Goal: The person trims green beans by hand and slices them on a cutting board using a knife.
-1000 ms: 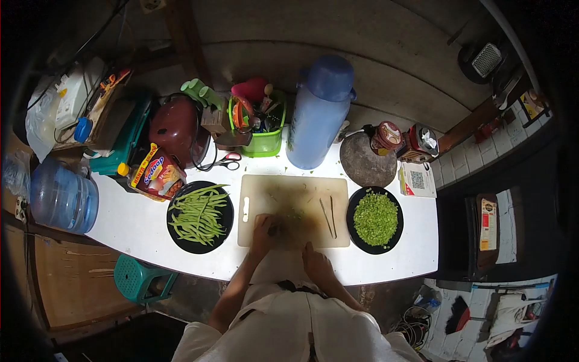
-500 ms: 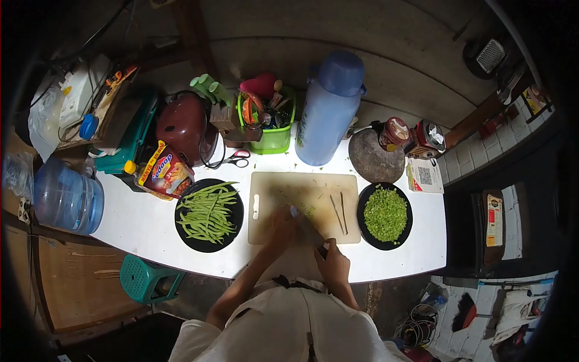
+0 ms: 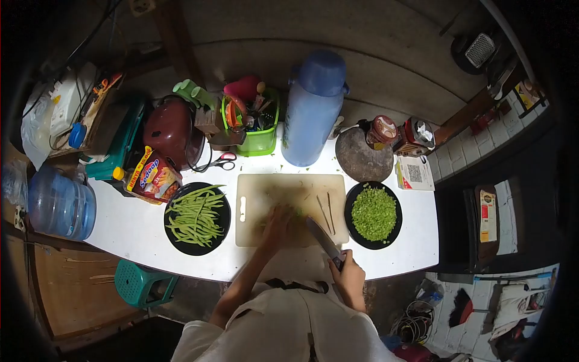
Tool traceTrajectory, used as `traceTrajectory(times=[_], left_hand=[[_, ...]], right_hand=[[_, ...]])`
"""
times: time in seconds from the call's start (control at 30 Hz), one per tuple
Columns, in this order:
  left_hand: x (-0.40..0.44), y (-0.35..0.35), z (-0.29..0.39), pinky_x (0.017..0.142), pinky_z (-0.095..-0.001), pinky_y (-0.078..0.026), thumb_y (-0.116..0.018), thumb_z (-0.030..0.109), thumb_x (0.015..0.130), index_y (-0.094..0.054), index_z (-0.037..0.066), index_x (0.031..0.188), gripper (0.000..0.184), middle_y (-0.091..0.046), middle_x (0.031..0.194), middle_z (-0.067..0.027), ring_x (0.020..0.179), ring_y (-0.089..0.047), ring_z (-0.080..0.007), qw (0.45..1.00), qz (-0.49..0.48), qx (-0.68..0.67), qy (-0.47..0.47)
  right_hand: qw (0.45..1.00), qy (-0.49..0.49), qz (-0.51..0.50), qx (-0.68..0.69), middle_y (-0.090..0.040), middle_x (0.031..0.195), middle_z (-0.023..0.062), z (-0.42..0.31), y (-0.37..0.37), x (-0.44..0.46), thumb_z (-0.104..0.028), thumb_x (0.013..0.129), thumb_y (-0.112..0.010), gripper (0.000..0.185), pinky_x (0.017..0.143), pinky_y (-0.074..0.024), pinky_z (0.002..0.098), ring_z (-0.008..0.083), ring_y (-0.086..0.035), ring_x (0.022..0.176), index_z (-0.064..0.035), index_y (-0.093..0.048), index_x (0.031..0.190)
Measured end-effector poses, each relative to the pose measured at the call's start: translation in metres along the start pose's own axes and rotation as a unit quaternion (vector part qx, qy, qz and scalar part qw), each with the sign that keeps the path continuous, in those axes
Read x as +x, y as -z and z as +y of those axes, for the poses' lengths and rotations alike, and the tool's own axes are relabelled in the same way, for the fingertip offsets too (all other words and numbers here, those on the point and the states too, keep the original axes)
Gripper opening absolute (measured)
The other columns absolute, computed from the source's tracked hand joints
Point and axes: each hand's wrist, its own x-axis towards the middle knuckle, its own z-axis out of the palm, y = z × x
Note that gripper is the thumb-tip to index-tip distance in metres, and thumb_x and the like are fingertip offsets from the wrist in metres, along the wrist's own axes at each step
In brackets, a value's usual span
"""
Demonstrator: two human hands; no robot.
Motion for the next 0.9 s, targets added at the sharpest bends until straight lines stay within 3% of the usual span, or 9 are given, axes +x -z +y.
traceTrajectory(times=[0.13,0.2,0.33,0.5,0.63,0.83,0.9], left_hand=[[-0.005,0.007,-0.004,0.094,-0.0444,-0.037,-0.063,0.002,0.072,-0.062,0.005,0.103,0.032,-0.055,0.108,-0.0135,0.108,-0.047,-0.035,0.995,0.088,-0.051,0.013],[-0.011,0.028,0.006,0.093,-0.0435,-0.039,-0.066,0.005,0.073,-0.061,0.005,0.104,0.031,-0.054,0.107,-0.0141,0.107,-0.047,-0.0357,0.998,0.05,-0.03,0.033],[-0.022,0.037,0.002,0.091,-0.0415,-0.038,-0.069,0.01,0.073,-0.063,0.005,0.098,0.026,-0.055,0.099,-0.0119,0.102,-0.049,-0.0326,0.996,0.015,0.004,0.087],[-0.014,0.04,-0.005,0.086,-0.0389,-0.037,-0.066,0.005,0.072,-0.065,0.005,0.089,0.016,-0.057,0.089,-0.0088,0.095,-0.052,-0.0258,0.998,0.01,0.04,0.047],[-0.002,0.047,-0.005,0.081,-0.0382,-0.04,-0.065,0.006,0.074,-0.063,0.005,0.082,0.008,-0.053,0.083,-0.0082,0.087,-0.052,-0.0248,0.997,-0.023,0.08,-0.01],[0.013,0.058,0.029,0.074,-0.0372,-0.047,-0.066,-0.005,0.071,-0.059,0.003,0.084,0.016,-0.054,0.083,-0.0103,0.085,-0.055,-0.0296,0.992,0.088,-0.095,-0.003],[0.009,0.063,0.035,0.075,-0.0357,-0.049,-0.068,-0.006,0.069,-0.06,0.002,0.089,0.024,-0.057,0.088,-0.0108,0.088,-0.057,-0.0301,0.993,0.065,-0.088,0.039]], right_hand=[[0.999,0.001,-0.02,0.035,-0.061,0.07,0.0206,0.007,0.011,0.011,-0.034,0.083,-0.064,0.042,0.055,-0.0465,0.046,0.0402,-0.062,0.065,-0.0069,-0.047,0.11],[0.998,0.008,-0.024,0.063,-0.06,0.067,0.0206,0.006,0.017,0.016,-0.033,0.084,-0.064,0.041,0.054,-0.0455,0.0448,0.04,-0.061,0.062,-0.008,-0.047,0.112],[0.989,0.072,-0.062,0.113,-0.058,0.057,0.0121,0.011,0.014,0.026,-0.023,0.091,-0.058,0.033,0.05,-0.043,0.0372,0.0308,-0.058,0.051,-0.0103,-0.046,0.119],[0.953,0.108,-0.127,0.254,-0.061,0.066,0.0105,0.0,0.011,0.033,-0.016,0.094,-0.051,0.032,0.055,-0.0449,0.0332,0.0221,-0.057,0.054,-0.0078,-0.045,0.125],[0.94,0.135,-0.107,0.295,-0.061,0.069,0.0087,-0.01,0.0,0.04,-0.012,0.093,-0.053,0.031,0.057,-0.0448,0.031,0.0185,-0.056,0.057,-0.0061,-0.046,0.123],[0.929,0.14,-0.077,0.334,-0.057,0.063,0.0059,-0.043,0.006,0.049,-0.007,0.089,-0.059,0.032,0.055,-0.0424,0.0263,0.0129,-0.053,0.054,-0.0061,-0.051,0.12],[0.93,0.116,-0.09,0.336,-0.056,0.06,0.0044,-0.055,0.01,0.049,-0.007,0.087,-0.062,0.032,0.052,-0.0414,0.025,0.0108,-0.051,0.051,-0.0067,-0.053,0.118]])
